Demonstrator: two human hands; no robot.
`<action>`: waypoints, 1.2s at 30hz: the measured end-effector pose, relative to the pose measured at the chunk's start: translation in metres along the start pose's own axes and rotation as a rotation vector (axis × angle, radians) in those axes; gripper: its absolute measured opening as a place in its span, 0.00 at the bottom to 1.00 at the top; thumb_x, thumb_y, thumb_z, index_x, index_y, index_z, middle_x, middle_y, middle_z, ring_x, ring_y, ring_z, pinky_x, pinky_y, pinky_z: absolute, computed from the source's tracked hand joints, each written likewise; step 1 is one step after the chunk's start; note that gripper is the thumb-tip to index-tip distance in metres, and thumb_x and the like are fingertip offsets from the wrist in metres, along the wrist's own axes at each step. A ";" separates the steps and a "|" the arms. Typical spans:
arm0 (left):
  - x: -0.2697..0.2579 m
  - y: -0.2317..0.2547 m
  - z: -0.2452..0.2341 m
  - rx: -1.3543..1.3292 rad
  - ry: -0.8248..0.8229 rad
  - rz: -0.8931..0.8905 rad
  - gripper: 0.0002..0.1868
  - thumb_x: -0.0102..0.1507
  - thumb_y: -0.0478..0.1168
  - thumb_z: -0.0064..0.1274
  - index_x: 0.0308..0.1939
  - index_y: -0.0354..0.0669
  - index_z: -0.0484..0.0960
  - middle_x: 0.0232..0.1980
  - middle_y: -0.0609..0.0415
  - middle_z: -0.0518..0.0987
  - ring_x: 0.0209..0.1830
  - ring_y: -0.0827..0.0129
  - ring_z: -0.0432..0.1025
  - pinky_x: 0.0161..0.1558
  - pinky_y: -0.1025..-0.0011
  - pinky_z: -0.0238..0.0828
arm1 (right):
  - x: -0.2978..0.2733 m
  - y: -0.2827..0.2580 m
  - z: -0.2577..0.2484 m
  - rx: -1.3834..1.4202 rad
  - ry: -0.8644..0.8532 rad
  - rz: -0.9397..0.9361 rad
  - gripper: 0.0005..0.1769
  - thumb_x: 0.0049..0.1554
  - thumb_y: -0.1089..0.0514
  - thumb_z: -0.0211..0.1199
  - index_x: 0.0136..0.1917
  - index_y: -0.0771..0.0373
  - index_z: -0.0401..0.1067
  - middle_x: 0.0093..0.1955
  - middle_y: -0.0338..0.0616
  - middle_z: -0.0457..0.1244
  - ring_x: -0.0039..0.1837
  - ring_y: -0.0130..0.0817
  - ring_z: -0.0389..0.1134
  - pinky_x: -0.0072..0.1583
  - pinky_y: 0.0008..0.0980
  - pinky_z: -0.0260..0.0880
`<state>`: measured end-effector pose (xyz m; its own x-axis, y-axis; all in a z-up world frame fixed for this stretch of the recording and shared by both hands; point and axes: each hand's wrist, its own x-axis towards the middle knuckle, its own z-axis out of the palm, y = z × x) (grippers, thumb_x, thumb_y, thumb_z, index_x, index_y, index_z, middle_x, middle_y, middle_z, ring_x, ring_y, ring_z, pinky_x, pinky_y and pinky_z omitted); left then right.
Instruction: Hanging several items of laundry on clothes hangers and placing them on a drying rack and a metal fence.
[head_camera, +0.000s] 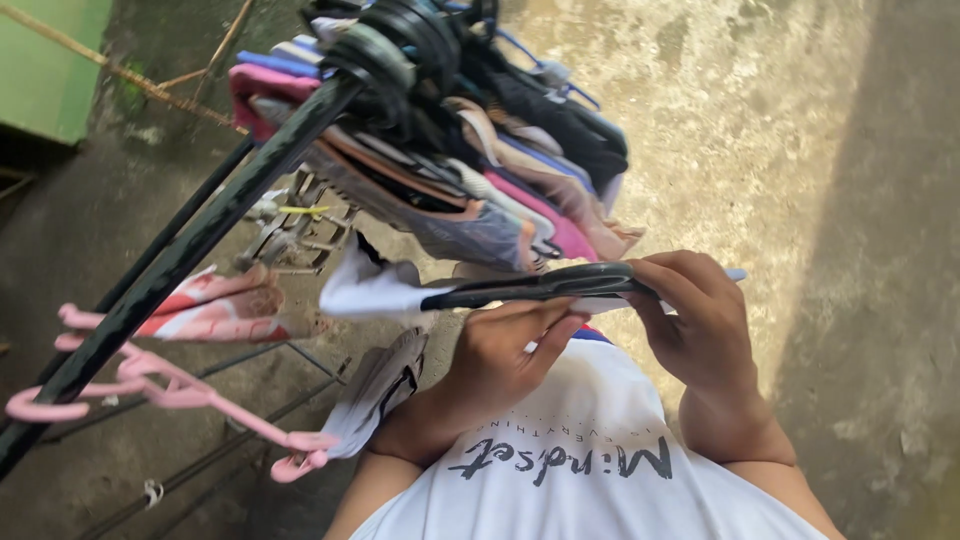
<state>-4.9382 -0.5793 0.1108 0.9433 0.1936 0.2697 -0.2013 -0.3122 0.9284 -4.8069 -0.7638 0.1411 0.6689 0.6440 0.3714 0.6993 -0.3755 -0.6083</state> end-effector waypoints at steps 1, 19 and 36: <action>0.006 0.008 -0.004 -0.009 -0.022 0.004 0.11 0.72 0.35 0.57 0.58 0.38 0.82 0.51 0.52 0.85 0.49 0.71 0.82 0.50 0.72 0.81 | -0.001 0.003 -0.005 -0.010 0.011 0.018 0.18 0.53 0.71 0.71 0.57 0.65 0.75 0.49 0.47 0.68 0.51 0.43 0.71 0.51 0.39 0.70; 0.194 0.022 0.210 0.480 0.011 0.287 0.07 0.62 0.35 0.61 0.44 0.39 0.83 0.39 0.51 0.83 0.36 0.59 0.78 0.38 0.63 0.73 | -0.014 0.239 -0.158 -0.123 0.159 0.009 0.15 0.53 0.68 0.71 0.53 0.61 0.77 0.49 0.41 0.69 0.50 0.39 0.69 0.58 0.38 0.63; 0.531 -0.092 0.388 0.294 -0.232 0.347 0.14 0.59 0.33 0.59 0.49 0.43 0.85 0.42 0.55 0.83 0.42 0.59 0.77 0.46 0.63 0.72 | 0.137 0.495 -0.277 -0.240 0.258 0.211 0.11 0.54 0.67 0.70 0.52 0.64 0.77 0.49 0.44 0.71 0.49 0.39 0.74 0.48 0.33 0.74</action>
<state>-4.3163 -0.8082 0.0692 0.8747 -0.1687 0.4544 -0.4615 -0.5764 0.6744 -4.2988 -1.0464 0.0853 0.8237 0.3598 0.4382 0.5588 -0.6456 -0.5204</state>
